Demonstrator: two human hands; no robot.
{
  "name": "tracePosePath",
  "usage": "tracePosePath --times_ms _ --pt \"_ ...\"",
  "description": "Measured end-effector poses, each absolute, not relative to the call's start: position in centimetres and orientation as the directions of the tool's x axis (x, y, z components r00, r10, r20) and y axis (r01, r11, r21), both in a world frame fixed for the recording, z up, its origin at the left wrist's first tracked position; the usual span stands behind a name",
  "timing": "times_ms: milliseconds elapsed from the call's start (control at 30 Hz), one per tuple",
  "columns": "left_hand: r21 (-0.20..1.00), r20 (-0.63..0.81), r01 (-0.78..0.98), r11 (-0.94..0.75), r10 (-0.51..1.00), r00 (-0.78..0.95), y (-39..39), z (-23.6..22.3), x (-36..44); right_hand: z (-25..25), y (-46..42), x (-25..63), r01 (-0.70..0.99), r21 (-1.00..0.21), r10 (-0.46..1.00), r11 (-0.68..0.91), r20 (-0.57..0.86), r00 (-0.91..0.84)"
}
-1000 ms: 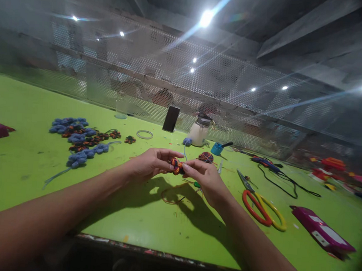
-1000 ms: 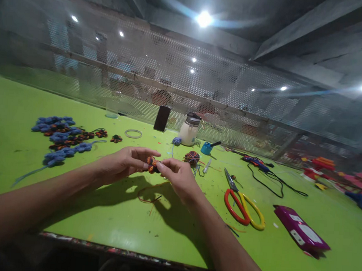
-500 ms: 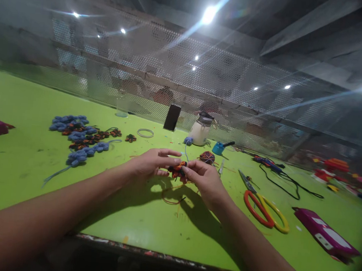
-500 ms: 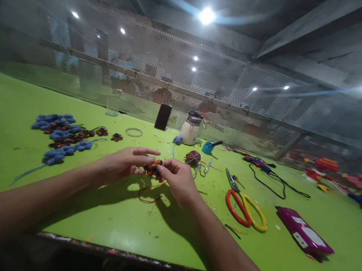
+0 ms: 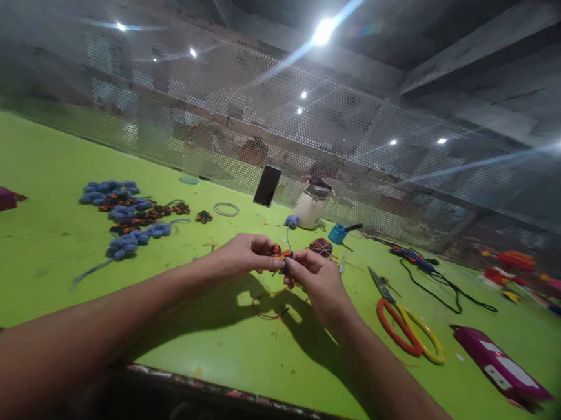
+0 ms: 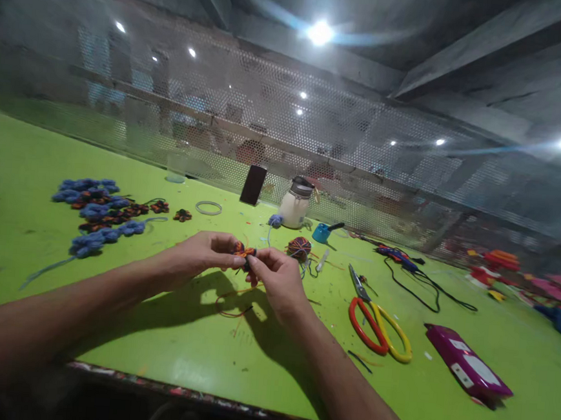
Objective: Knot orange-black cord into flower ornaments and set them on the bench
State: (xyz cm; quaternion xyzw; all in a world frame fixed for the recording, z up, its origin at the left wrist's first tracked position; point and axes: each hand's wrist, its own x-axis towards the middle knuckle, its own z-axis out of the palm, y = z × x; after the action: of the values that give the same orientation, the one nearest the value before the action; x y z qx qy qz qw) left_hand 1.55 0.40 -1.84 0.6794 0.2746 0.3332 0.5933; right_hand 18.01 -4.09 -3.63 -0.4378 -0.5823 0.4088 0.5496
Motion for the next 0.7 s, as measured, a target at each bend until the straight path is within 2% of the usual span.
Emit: tracePosePath --times_ms 233,433,533,700 --pt "0.976 0.2 -0.057 -0.208 0.772 0.603 0.4 -1.9 1.6 -3.4 -4.1 17.9 0.161 -0.934 0.946 0.318 0.323 0.007" --pt "0.986 0.069 0.077 -0.149 0.777 0.626 0.7 -1.7 1.5 -3.6 -4.2 17.5 0.288 -0.889 0.922 0.357 0.384 0.044" --pt "0.987 0.033 0.102 -0.12 0.792 0.61 1.2 -2.2 1.5 -3.6 -4.1 17.5 0.276 -0.9 0.932 0.338 0.36 0.033" --pt "0.999 0.001 -0.031 0.025 0.76 0.65 1.2 -2.3 1.1 -3.0 -4.1 18.5 0.122 -0.946 0.954 0.3 0.296 -0.045"
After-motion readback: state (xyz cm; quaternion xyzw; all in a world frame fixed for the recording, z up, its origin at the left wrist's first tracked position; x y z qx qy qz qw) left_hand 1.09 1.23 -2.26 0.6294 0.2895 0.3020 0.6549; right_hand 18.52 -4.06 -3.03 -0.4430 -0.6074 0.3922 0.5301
